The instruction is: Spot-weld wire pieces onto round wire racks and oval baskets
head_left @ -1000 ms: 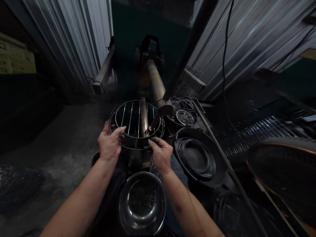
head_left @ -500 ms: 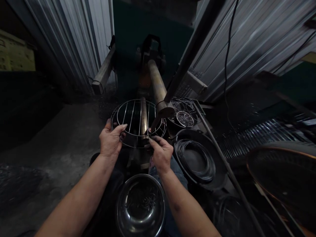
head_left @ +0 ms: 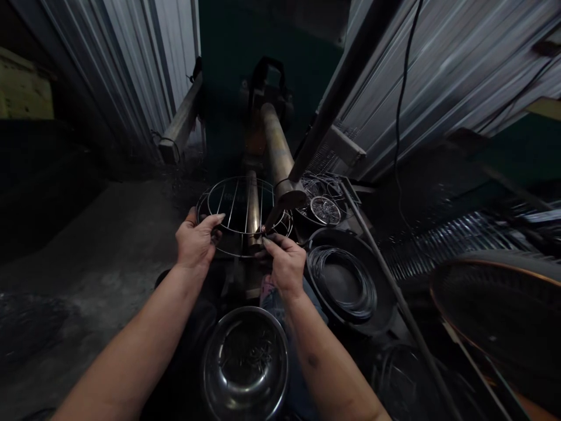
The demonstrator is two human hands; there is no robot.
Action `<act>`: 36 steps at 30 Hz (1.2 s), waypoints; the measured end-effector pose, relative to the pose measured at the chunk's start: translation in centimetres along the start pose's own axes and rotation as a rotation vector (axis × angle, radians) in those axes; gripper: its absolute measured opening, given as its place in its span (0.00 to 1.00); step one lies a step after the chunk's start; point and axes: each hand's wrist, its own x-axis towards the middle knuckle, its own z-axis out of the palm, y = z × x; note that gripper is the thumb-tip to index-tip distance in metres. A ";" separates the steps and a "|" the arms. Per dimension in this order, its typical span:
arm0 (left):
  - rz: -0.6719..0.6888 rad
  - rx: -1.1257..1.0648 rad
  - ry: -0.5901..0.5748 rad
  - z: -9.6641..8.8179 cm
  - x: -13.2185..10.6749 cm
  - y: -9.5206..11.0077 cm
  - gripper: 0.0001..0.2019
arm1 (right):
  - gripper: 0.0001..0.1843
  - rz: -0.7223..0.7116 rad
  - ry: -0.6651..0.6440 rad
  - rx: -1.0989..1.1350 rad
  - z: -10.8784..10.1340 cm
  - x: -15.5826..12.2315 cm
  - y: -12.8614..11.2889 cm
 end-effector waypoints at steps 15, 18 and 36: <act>0.010 0.001 -0.003 0.0 0.4 -0.1 0.28 | 0.10 -0.368 -0.032 -0.375 -2.0 0.2 3.3; -0.002 -0.003 -0.017 0.1 0.2 -0.1 0.27 | 0.10 -0.334 -0.042 -0.360 -1.8 0.2 3.1; 0.000 0.196 -0.066 -0.1 3.8 -0.5 0.15 | 0.13 -0.044 -0.869 -1.569 -5.0 -11.3 8.1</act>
